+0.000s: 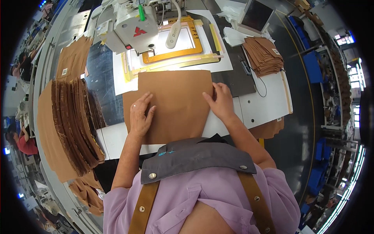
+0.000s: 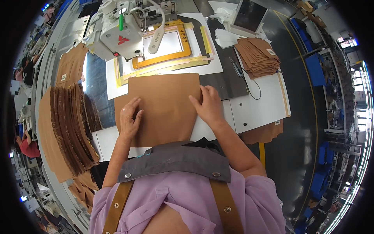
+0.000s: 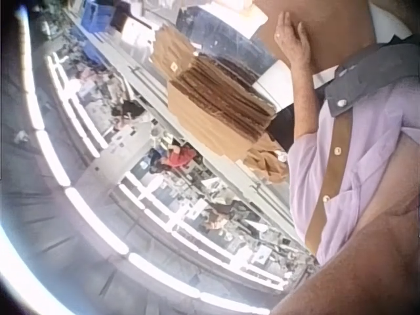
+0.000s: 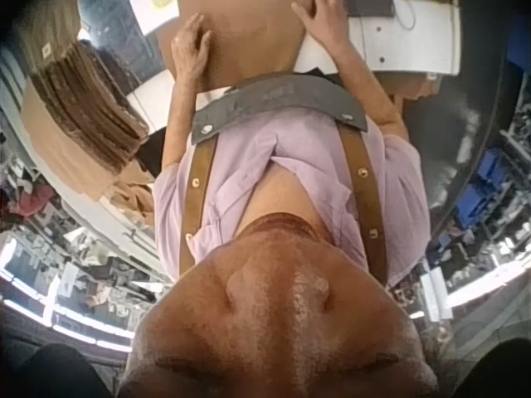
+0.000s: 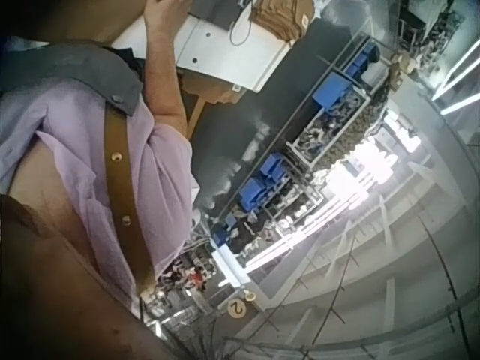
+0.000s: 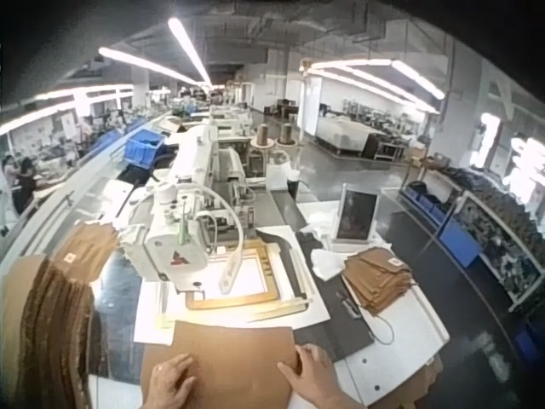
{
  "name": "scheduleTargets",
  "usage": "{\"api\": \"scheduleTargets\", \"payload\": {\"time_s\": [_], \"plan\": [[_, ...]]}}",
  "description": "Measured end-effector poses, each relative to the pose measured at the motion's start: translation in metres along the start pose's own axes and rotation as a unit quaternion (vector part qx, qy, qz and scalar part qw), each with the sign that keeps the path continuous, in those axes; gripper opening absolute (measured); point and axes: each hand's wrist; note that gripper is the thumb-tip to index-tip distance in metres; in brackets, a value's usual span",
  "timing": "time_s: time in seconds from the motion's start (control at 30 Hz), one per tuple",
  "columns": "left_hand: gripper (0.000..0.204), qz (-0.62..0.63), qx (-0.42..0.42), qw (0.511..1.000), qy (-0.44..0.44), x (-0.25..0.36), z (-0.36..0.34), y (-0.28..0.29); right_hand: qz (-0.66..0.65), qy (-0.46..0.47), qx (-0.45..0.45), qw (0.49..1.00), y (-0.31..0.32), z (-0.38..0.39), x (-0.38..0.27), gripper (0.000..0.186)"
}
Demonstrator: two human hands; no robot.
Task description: Sewing a leather pocket onto a larger piece of material using an industrial sewing machine.
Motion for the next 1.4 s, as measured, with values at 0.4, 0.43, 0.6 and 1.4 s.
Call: {"api": "scheduleTargets", "payload": {"time_s": [0.4,0.43,0.6,1.4], "plan": [[0.022,0.123,0.121,0.983,0.071,-0.040,-0.039,0.008,-0.188,0.174,0.068,0.964,0.038,-0.038,-0.057,0.020],[0.023,0.200,0.118,0.958,0.167,-0.030,-0.041,0.014,-0.184,0.171,0.074,0.965,0.059,-0.041,-0.062,0.020],[0.023,0.238,0.122,0.961,0.071,0.041,-0.050,0.066,-0.019,0.199,0.151,0.968,0.139,-0.045,-0.077,0.036],[0.069,-0.171,-0.096,0.979,-0.049,0.048,-0.052,-0.036,0.245,0.230,0.165,0.927,-0.017,-0.297,0.178,0.013]]}}
Point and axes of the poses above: each hand's wrist, its own z-axis away from the middle knuckle, its own y-axis out of the back of the hand, x = y × z, and after that the axes turned 12 degrees about x, right-handed
